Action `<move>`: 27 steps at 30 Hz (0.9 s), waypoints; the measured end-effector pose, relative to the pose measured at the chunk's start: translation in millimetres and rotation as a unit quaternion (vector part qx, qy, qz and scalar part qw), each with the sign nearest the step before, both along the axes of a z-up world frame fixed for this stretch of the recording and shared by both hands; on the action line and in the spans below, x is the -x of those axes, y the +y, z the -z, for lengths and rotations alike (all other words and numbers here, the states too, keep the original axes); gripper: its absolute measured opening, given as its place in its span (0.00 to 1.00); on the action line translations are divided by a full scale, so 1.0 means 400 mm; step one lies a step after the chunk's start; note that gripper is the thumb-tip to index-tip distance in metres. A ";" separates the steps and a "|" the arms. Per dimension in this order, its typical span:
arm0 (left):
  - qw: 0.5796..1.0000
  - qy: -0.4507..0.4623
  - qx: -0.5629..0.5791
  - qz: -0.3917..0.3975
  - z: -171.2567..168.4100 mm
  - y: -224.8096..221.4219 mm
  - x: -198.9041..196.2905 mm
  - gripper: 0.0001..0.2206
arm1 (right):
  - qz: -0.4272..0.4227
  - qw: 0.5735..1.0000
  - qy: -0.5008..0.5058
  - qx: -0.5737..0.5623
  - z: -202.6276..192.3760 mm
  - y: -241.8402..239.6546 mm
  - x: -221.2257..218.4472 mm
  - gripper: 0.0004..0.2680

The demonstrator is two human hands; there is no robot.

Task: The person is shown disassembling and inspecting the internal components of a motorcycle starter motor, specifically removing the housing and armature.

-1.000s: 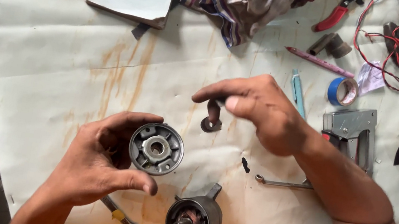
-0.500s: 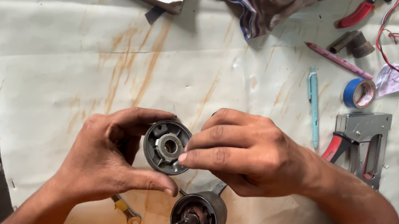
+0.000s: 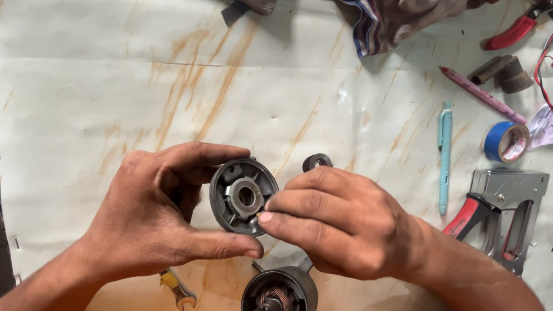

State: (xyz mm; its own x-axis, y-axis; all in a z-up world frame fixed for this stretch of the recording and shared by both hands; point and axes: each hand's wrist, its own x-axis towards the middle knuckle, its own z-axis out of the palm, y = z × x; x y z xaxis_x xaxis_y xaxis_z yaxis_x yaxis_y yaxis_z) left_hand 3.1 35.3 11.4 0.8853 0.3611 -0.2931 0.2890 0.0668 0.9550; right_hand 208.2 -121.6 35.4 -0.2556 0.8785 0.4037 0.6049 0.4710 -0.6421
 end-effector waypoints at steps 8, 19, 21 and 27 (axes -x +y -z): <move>0.996 -0.089 0.023 -0.001 0.017 -0.011 0.010 0.35 | 0.002 0.996 -0.061 -0.066 0.017 -0.018 0.009 0.11; 0.992 -0.061 -0.104 0.039 0.010 -0.009 -0.001 0.37 | 0.067 0.994 -0.035 -0.083 0.018 -0.009 0.002 0.11; 0.994 -0.017 -0.100 0.049 -0.002 -0.008 -0.007 0.38 | 0.079 0.994 -0.017 -0.076 0.022 -0.005 0.004 0.11; 0.992 0.038 -0.096 0.073 -0.017 -0.007 -0.022 0.40 | 0.114 0.991 0.073 -0.011 0.018 -0.001 0.002 0.13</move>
